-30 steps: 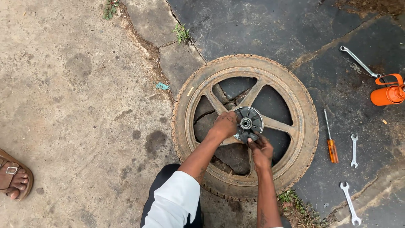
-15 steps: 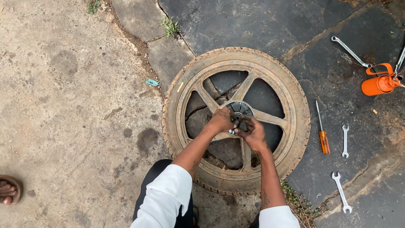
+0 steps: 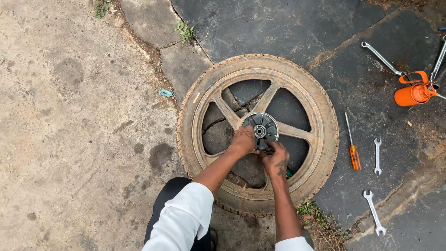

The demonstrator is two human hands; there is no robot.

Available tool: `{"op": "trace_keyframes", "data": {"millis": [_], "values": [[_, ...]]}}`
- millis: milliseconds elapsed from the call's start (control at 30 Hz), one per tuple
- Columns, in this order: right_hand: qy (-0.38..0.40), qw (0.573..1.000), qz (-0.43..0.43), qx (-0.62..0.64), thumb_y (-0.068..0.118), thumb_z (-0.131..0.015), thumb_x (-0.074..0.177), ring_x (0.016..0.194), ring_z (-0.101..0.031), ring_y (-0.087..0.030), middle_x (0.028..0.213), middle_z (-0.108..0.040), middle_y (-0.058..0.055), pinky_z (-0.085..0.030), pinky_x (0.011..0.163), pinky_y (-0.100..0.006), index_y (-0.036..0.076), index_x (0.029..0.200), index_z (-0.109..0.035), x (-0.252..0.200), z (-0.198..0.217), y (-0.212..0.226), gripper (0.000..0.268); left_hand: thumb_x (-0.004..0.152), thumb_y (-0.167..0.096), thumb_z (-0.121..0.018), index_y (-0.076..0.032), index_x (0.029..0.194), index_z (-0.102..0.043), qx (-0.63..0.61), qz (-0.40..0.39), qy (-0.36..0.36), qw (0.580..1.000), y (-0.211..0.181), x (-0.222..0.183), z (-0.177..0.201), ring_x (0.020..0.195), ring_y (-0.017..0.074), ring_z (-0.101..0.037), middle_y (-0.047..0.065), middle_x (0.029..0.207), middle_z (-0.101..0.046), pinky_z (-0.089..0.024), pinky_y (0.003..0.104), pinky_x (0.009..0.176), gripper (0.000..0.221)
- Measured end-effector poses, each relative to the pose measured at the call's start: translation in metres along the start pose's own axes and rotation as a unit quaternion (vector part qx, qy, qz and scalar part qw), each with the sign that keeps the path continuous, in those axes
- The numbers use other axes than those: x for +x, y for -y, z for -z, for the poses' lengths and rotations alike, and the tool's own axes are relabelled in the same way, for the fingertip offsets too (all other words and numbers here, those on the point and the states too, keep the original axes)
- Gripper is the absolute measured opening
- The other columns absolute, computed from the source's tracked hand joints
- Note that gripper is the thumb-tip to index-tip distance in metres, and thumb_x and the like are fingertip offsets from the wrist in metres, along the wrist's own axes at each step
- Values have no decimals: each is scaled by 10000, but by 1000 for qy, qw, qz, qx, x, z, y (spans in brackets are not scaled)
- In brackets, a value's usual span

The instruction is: The recorder is repairing a motorcycle wheel hub, removing and inspecting internal rubber cush drive dampers.

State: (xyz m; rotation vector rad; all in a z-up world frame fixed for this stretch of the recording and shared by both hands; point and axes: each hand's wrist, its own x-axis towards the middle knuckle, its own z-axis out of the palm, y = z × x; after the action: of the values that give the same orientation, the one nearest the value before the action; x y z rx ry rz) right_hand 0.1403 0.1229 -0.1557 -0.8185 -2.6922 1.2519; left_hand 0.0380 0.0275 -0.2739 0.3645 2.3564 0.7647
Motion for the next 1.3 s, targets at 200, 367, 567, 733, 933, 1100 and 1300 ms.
{"op": "trace_keyframes", "data": {"millis": [200, 367, 567, 733, 933, 1100, 1300], "values": [[-26, 998, 17, 50, -7, -878, 644, 788, -759, -206, 988, -743, -136, -605, 692, -335, -8, 1073, -750, 2, -7, -9, 447, 942, -197, -508, -3, 1170, -541, 49, -4, 5, 999, -4, -9, 13, 1211, 469, -558, 331, 1247, -571, -453, 499, 1050, 301], [-44, 999, 11, 1, 49, -907, 673, 740, -723, -237, 918, -714, -145, -570, 662, -371, -2, 993, -776, -2, -15, -17, 350, 980, -149, -448, -32, 1096, -603, 57, -7, -46, 997, 1, -13, 12, 1113, 459, -629, 291, 1173, -631, -507, 503, 993, 226], [-93, 995, -36, 17, 146, -920, 703, 697, -666, -232, 815, -695, -139, -528, 644, -395, 34, 871, -811, -7, -23, -20, 230, 975, -179, -468, -61, 1002, -639, 130, -43, -90, 986, 6, -7, 0, 979, 419, -676, 240, 1052, -658, -553, 485, 877, 210], [-172, 978, -110, 31, 180, -862, 786, 767, -672, -223, 947, -703, -121, -553, 703, -383, 53, 990, -799, -46, -17, -39, 249, 831, -462, -605, -72, 1061, -617, 231, -108, -4, 967, -59, -60, 26, 999, 336, -685, 181, 1070, -664, -562, 452, 809, 454], [-381, 735, -558, 62, 608, -873, 828, 1345, -372, -396, 1508, -321, -253, -367, 1105, -580, 14, 1561, -261, -173, -40, -81, 1124, 823, -520, -812, -31, 1250, -561, 313, -144, 230, 910, -83, -109, -44, 1172, 328, -607, 189, 1258, -606, -533, 461, 909, 696], [-231, 600, -539, 545, 799, -566, 748, 1476, -277, -383, 1671, -247, -125, -212, 1192, -649, 244, 1637, -240, -173, -32, -67, 1097, 559, -500, -876, -32, 1458, -542, 460, -85, 464, 753, -59, -135, -68, 1295, 423, -644, 183, 1518, -554, -594, 635, 946, 1067], [-219, 550, -454, 666, 668, -675, 768, 1415, -443, -409, 1582, -460, -168, -333, 1164, -614, 147, 1574, -377, -168, -24, -67, 1005, 555, -644, -946, -8, 1639, 87, 417, -57, 444, 791, -28, -167, -41, 1524, 526, -197, 298, 1673, -167, -219, 659, 1211, 1626]]}}
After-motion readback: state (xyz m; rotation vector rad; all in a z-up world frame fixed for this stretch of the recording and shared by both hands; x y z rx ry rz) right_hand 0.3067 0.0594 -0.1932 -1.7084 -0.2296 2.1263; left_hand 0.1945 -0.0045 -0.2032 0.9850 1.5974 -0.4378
